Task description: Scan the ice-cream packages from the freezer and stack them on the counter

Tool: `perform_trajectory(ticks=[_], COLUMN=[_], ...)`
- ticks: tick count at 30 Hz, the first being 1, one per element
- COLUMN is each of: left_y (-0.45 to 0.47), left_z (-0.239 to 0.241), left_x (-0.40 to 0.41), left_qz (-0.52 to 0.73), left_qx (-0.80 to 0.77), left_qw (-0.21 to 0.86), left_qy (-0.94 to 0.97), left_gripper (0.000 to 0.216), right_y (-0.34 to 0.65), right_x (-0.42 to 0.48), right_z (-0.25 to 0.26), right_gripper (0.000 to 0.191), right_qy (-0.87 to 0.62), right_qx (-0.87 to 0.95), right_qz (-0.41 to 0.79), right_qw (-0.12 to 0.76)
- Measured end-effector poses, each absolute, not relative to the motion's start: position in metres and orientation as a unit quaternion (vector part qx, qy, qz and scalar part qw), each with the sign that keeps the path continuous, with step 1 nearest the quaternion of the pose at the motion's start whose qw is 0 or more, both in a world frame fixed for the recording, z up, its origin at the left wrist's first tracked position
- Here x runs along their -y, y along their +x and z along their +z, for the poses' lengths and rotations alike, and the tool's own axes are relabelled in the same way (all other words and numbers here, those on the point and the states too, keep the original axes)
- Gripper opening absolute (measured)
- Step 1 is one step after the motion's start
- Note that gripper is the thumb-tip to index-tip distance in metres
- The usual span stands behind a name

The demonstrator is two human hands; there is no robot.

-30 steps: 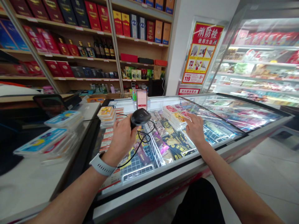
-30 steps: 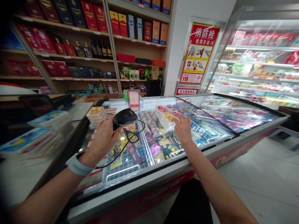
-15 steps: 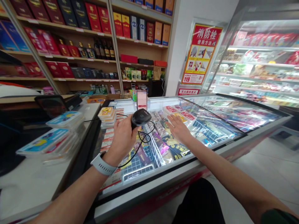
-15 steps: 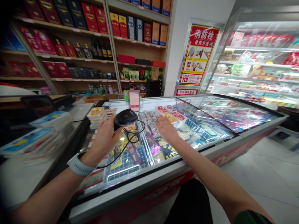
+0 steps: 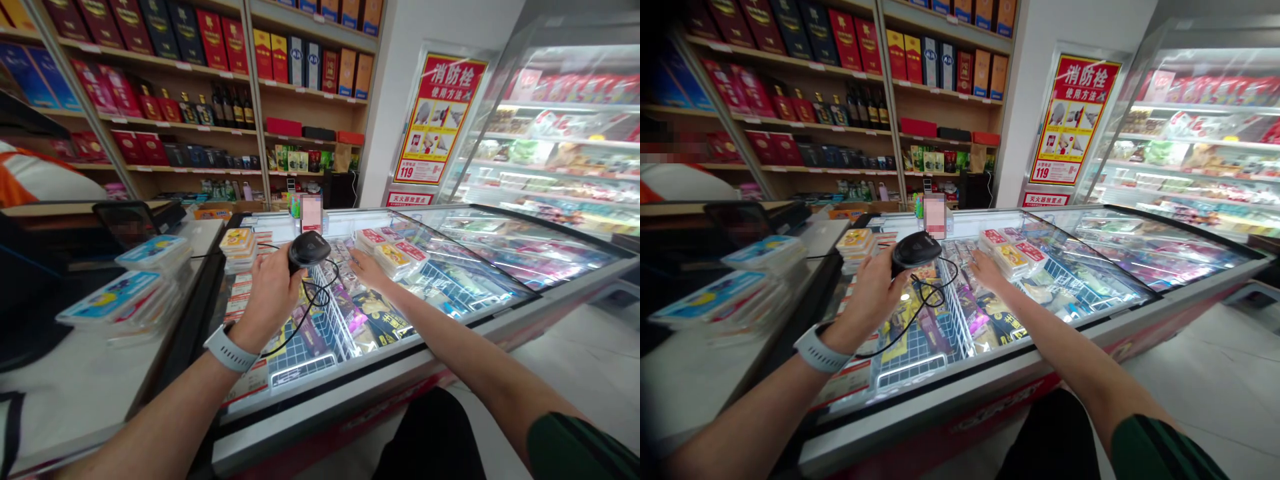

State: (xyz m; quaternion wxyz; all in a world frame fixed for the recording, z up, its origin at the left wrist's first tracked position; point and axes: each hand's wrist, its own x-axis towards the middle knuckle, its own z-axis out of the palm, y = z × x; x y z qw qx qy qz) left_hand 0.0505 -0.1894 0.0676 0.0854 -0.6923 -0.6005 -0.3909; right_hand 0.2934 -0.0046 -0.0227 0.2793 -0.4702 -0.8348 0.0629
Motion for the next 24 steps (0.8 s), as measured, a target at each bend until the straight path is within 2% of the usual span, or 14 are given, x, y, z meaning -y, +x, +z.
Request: perform_trajectory(ticks=[15, 24], left_y=[0.053, 0.056], left_z=[0.073, 0.075], left_x=[0.195, 0.200], left_qz=[-0.385, -0.403], left_qx=[0.597, 0.590], left_qw=[0.074, 0.073], left_qy=[-0.700, -0.696], left_gripper=[0.042, 0.042], right_y=[0.290, 0.204], right_x=[0.006, 0.009], right_z=[-0.011, 0.008], right_gripper=[0.048, 0.038], right_qy=[-0.476, -0.362], right_qx=[0.818, 0.869], right_qz=[0.076, 0.065], right_qw=[0.315, 0.330])
